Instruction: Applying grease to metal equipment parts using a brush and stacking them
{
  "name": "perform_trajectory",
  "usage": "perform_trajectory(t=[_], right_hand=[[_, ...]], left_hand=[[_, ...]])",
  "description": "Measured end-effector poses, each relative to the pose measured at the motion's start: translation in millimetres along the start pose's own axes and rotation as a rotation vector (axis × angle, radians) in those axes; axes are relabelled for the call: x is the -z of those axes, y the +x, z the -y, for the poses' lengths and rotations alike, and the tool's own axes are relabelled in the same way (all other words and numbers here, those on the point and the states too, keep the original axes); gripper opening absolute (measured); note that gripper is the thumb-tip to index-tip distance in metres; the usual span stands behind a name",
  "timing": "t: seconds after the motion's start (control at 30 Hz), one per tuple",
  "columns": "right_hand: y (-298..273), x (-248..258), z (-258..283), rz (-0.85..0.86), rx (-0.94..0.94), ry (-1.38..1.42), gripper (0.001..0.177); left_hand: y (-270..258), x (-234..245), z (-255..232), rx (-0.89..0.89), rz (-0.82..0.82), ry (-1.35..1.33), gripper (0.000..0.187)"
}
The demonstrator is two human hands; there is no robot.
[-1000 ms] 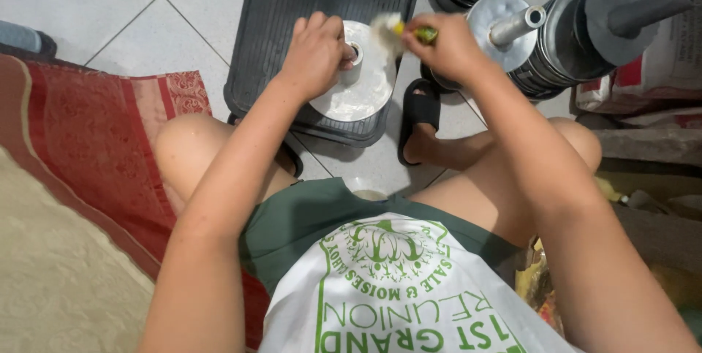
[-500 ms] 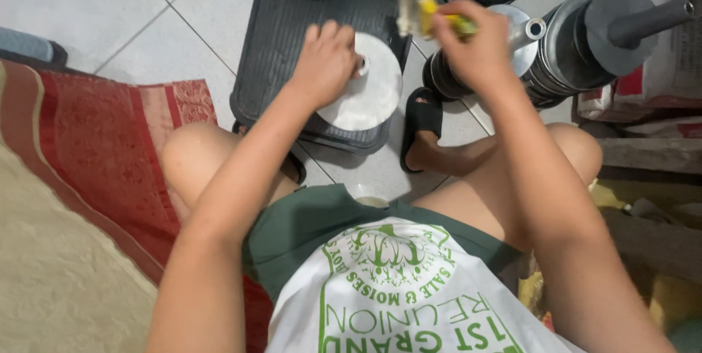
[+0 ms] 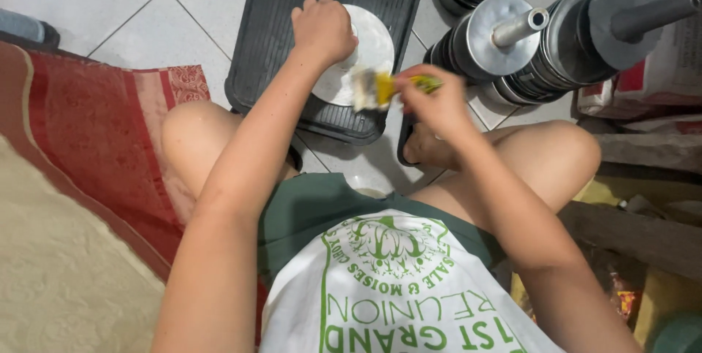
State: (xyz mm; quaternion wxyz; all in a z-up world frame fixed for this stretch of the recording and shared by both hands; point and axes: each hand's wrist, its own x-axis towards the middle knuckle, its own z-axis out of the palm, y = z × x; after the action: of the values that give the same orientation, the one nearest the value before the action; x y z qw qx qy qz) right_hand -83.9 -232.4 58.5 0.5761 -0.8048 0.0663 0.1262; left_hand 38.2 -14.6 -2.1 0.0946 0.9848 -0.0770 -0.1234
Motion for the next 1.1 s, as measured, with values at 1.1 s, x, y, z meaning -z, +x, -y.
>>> perform_trajectory(t=[1.1], right_hand=[[-7.5,171.2,-80.0,-1.063,0.061,0.545,0.01]], left_hand=[[-12.7,175.7,-108.7,-0.398,0.147,0.173,0.03]])
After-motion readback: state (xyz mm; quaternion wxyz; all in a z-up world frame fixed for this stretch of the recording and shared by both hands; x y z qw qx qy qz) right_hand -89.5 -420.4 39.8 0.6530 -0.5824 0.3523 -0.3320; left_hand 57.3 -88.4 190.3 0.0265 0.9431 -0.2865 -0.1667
